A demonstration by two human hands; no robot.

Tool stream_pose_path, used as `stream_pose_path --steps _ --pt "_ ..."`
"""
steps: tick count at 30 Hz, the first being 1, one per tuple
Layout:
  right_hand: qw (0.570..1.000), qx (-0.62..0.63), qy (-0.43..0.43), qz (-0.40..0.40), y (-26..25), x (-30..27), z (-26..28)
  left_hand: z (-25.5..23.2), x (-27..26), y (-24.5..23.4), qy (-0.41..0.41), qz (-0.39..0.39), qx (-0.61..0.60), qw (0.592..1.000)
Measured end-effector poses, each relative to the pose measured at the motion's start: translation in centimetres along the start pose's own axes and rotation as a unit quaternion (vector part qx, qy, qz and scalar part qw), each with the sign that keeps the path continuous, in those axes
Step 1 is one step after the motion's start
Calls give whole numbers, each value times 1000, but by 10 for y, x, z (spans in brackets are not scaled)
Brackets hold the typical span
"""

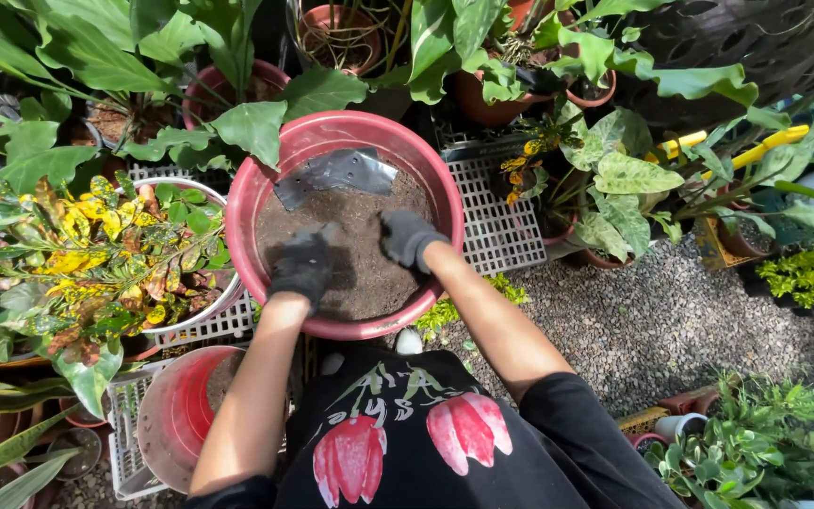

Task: The person removes a plant from a small pot and places it into a larger red basin filled with soil. They use their gloved hands to spread the soil around the plant's roots and press it down to secure the plant in place.

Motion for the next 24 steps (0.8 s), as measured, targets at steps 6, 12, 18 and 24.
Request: stream_pose_path --steps 6,12,18,24 --pt "977 80 -195 32 -26 -25 38 -7 -23 -40 -120 50 -20 991" --pt "981 97 -105 -134 -37 76 0 -17 -30 -39 -183 -32 91 978" --pt "983 18 -47 -175 -26 106 -11 -23 -31 -50 -133 23 66 989" --pt "960 159 -16 -231 -46 93 -15 -31 -33 -57 -202 53 18 978"
Point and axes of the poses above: each hand's wrist, its own x-axis towards the middle knuckle, its own y-axis out of the palm, z = x × y, the point moved 1 cm from there along x, towards the middle knuckle, and after that the axes turned 12 degrees about z, right-handed, at the moved point
